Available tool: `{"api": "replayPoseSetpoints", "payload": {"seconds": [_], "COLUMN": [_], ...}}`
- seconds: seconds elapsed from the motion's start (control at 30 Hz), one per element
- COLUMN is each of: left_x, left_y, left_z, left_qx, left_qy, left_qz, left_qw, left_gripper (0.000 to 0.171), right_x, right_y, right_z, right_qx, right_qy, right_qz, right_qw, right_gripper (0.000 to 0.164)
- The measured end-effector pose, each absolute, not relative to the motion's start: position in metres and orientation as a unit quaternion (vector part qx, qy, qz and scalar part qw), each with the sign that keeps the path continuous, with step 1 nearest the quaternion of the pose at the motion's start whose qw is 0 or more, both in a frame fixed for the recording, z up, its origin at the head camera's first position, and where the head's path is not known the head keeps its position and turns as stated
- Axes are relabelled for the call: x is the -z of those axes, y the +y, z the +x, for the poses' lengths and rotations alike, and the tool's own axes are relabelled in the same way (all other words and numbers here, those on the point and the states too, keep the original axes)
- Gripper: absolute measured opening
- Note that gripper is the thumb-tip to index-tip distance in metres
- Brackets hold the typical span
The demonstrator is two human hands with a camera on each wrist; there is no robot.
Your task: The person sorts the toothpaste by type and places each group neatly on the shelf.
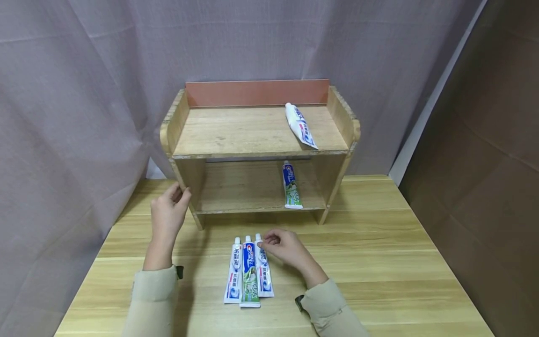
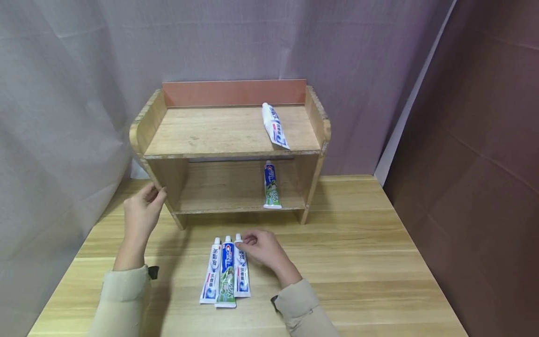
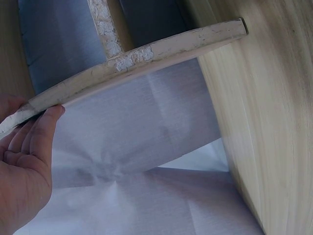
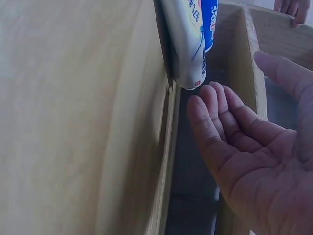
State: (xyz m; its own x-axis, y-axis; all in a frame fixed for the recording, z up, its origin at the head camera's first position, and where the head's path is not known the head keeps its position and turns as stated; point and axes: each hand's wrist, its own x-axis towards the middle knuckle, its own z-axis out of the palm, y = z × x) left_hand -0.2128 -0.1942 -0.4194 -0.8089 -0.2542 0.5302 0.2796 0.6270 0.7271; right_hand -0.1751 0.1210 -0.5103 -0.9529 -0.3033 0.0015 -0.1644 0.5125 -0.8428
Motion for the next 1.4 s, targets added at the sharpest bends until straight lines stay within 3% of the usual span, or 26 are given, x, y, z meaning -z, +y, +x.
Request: {"api": "replayPoseSetpoints", "payload": {"seconds": [0.27, 1.4], "left_x": [0.420, 0.420], "left_y": [-0.194, -0.195], "left_z": [-0.213, -0.214], "left_qx": [0.431, 0.433], "left_qy": [-0.846, -0.842], "left_qz": [-0.010, -0.018], "left_qw": [0.315, 0.321], "left_gripper": [0.023, 0.022], "right_x": [0.509, 0.516], "right_y": [0.120, 0.109], "right_z": [-0.173, -0.166], "right_qx": [0.469, 0.392], "right_qy": [0.865, 0.905], "right_qz": [-0.139, -0.098], "right_qw": [0.111, 0.131], "right_gripper": [0.035, 0.031]}}
